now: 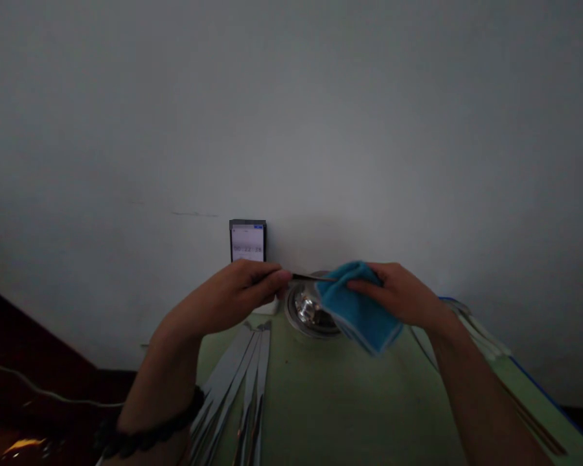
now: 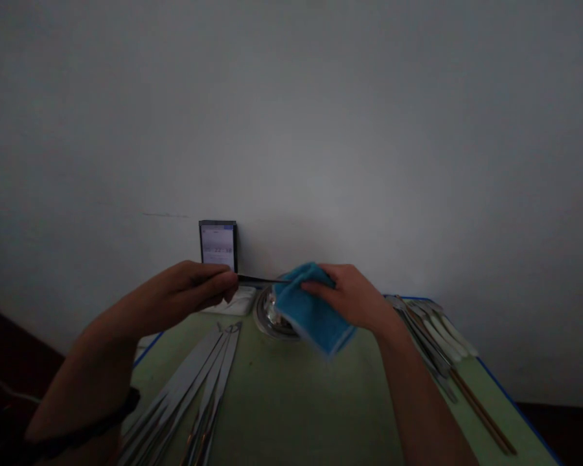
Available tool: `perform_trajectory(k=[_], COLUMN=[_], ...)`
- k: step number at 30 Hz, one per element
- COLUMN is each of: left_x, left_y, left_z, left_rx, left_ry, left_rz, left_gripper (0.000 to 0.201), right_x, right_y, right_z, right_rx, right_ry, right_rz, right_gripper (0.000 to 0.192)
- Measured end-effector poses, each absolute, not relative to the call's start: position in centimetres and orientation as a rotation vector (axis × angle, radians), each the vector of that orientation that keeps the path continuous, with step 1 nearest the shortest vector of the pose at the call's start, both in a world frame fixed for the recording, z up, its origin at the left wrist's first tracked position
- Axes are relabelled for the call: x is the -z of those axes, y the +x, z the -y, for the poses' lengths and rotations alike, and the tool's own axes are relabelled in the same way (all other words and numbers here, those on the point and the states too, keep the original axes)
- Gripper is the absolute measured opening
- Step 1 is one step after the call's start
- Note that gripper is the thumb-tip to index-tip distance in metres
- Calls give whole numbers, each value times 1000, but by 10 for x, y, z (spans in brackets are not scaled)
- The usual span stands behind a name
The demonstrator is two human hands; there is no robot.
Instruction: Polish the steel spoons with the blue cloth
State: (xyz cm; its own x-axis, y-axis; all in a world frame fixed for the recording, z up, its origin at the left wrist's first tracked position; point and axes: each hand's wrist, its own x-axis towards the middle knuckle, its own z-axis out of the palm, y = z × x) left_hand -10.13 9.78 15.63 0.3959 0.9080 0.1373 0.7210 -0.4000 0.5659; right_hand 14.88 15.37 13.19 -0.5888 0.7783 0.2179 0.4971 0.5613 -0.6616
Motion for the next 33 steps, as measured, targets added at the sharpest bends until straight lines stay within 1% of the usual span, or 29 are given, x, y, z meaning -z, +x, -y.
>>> perform_trajectory(k=[3, 7, 9, 12, 16, 20, 22, 24, 27, 31, 33], left_x=[-157, -153, -150, -146, -146, -148, -151, -154, -158, -159, -158], left_y=[-98, -81, -73, -65, -64, -71, -78, -84, -91, -85, -75], left_z=[-96, -96, -98, -103, -104, -102, -99, -96, -90, -87, -89], left_rx=[-615, -414, -367, -443, -512, -420, -385, -387, -396, -417, -458], left_ry=[2190, 2170, 2197, 2212, 2173, 2177, 2183, 2185, 2189, 2185, 2192], left_rz=[-1392, -1280, -1246, -1305, -1383, -1391, -1418, -1446, -1445, -1438, -1430], left_gripper=[38, 38, 37, 33, 32, 34, 34, 33, 32, 35, 38], right_x=[-125, -109, -102, -95, -91, -99, -107, -115, -123, -126, -125], right_y=[146, 121, 108, 94, 94, 109, 119, 128, 138, 146, 146], right_z=[-157, -157, -155, -155, -159, -164, -163, -161, -158, -158, -159], right_rx=[-764, -916, -912, -889, -908, -922, -849, -708, -528, -507, -496], right_ry=[-1103, -962, -884, -815, -803, -783, -785, -829, -908, -959, -1014], right_rz=[1936, 1393, 1240, 1119, 1136, 1335, 1515, 1695, 1903, 2054, 1946], right_gripper=[31, 35, 36, 36, 35, 28, 23, 19, 20, 22, 27])
